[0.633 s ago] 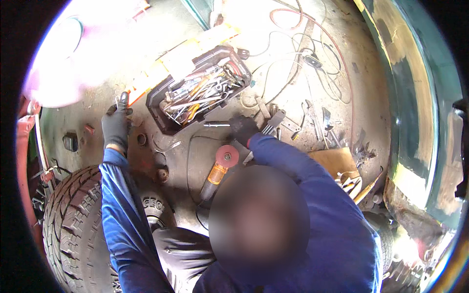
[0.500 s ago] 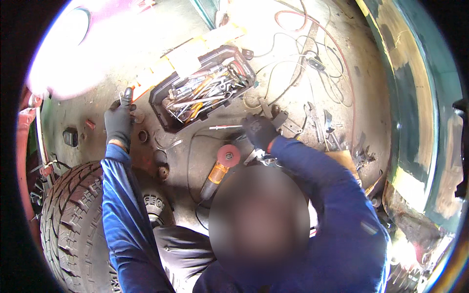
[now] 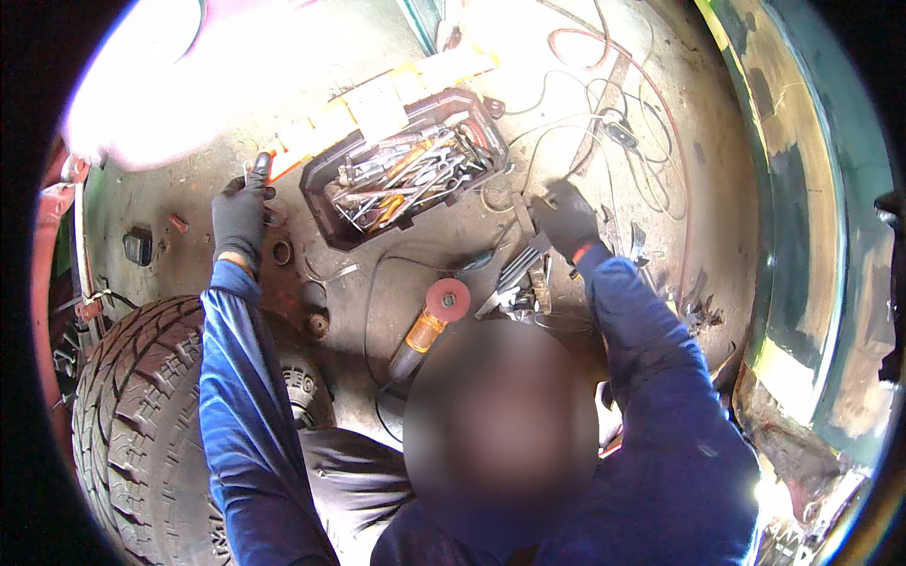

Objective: The person sits on the garage floor and opens a yellow toolbox to select tools. They then use pliers and a welding torch on the vehicle's undercarriage near the wheel well, manipulating wires and metal components.

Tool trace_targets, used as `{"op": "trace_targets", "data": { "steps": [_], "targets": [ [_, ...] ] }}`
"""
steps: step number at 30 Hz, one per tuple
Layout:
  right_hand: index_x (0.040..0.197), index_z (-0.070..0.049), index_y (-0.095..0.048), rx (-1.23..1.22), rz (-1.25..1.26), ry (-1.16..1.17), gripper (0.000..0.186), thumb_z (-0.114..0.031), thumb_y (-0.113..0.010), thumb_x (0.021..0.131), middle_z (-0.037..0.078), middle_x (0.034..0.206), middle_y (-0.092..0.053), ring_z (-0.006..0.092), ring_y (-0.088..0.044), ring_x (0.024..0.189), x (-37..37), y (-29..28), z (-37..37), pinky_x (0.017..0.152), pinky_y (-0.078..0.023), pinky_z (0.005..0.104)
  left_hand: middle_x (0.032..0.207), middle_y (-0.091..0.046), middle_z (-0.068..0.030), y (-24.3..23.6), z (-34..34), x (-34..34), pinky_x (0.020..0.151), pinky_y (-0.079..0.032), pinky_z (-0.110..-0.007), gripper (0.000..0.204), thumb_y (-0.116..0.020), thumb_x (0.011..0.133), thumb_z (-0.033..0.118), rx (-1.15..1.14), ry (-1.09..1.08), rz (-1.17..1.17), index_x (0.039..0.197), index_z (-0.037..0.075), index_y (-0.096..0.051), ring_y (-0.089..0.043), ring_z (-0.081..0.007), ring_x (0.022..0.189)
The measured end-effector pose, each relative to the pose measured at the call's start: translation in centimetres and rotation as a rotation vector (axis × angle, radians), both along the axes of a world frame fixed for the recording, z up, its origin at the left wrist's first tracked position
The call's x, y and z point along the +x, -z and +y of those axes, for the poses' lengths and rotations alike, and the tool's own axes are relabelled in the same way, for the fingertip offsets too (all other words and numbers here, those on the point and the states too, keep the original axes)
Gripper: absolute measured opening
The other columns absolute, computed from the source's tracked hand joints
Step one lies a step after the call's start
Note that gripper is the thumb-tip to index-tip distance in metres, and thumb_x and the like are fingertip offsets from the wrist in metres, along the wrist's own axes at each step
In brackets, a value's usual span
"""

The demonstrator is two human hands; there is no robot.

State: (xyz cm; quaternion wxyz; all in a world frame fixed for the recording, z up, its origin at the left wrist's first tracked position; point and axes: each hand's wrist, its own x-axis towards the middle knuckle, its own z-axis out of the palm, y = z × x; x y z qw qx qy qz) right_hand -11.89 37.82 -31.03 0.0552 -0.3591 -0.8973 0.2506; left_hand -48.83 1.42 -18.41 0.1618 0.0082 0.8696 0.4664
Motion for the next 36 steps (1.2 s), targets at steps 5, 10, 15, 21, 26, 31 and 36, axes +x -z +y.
{"op": "trace_targets", "data": {
  "steps": [5, 10, 15, 21, 26, 31, 36],
  "targets": [
    [0.131, 0.005, -0.073, -0.299, -0.308, 0.455, 0.083, -0.066, -0.078, 0.089, 0.031, 0.127, -0.076, 0.0507, -0.071, 0.121, 8.3, 7.1, -2.9, 0.103, -0.057, 0.0557, 0.089, -0.075, -0.0099, -0.2, 0.1, 0.2, 0.054, -0.048, -0.03, 0.075, -0.083, 0.096, 0.064, 0.002, -0.027, -0.006, 0.113, -0.01, -0.076, -0.061, -0.0121, 0.058],
    [0.139, 0.003, -0.068, -0.157, -0.355, 0.351, 0.084, -0.067, -0.074, 0.092, 0.028, 0.131, -0.075, 0.0472, -0.071, 0.125, 6.8, 12.2, -6.4, 0.106, -0.056, 0.053, 0.088, -0.075, -0.0096, -0.2, 0.2, 0.4, 0.052, -0.048, -0.031, 0.075, -0.083, 0.096, 0.063, 0.005, -0.014, 0.021, 0.111, -0.009, -0.076, -0.061, -0.0122, 0.057],
    [0.126, -0.003, -0.077, -0.249, -0.333, 0.262, 0.062, -0.056, -0.073, 0.094, 0.025, 0.125, -0.079, 0.0449, -0.075, 0.116, 6.5, 16.0, -4.8, 0.101, -0.059, 0.0543, 0.089, -0.076, -0.0106, 0.1, 0.1, 0.1, 0.054, -0.05, -0.031, 0.075, -0.083, 0.096, 0.063, 0.007, -0.009, -0.015, 0.112, -0.009, -0.076, -0.061, -0.013, 0.059],
    [0.133, -0.009, -0.077, -0.516, -0.135, 0.336, 0.046, -0.044, -0.064, 0.105, 0.024, 0.131, -0.077, 0.0434, -0.075, 0.117, 8.6, 21.0, -4.4, 0.099, -0.058, 0.0522, 0.089, -0.075, -0.0107, 0.5, 0.1, 0.0, 0.056, -0.051, -0.032, 0.074, -0.084, 0.094, 0.064, 0.007, -0.046, 0.003, 0.114, -0.007, -0.076, -0.062, -0.0142, 0.061],
    [0.111, -0.006, -0.08, 0.025, -0.271, -0.277, 0.032, -0.035, -0.067, 0.101, 0.026, 0.106, -0.08, 0.0444, -0.077, 0.101, 7.7, 19.1, -3.5, 0.087, -0.06, 0.0511, 0.086, -0.075, -0.009, 0.6, 0.1, 0.0, 0.057, -0.052, -0.033, 0.073, -0.085, 0.094, 0.064, 0.0, -0.037, -0.011, 0.111, -0.006, -0.076, -0.062, -0.0146, 0.06],
    [0.11, 0.003, -0.077, -0.529, 0.021, 0.356, 0.049, -0.043, -0.075, 0.094, 0.026, 0.103, -0.081, 0.0458, -0.078, 0.1, 6.6, 7.4, -4.1, 0.086, -0.06, 0.0529, 0.084, -0.075, -0.0084, 0.8, 0.1, -0.1, 0.057, -0.051, -0.033, 0.07, -0.085, 0.093, 0.064, 0.038, -0.056, -0.026, 0.106, -0.005, -0.077, -0.064, -0.015, 0.06],
    [0.141, -0.003, -0.063, 0.025, -0.124, -0.103, 0.057, -0.038, -0.075, 0.097, 0.023, 0.095, -0.078, 0.0451, -0.077, 0.091, 1.5, -6.9, -4.1, 0.08, -0.06, 0.0547, 0.094, -0.075, -0.0101, 1.2, 0.2, -0.3, 0.052, -0.048, -0.033, 0.075, -0.083, 0.096, 0.062, 0.052, -0.052, -0.049, 0.122, -0.008, -0.073, -0.062, -0.0148, 0.058]
  ]
}}
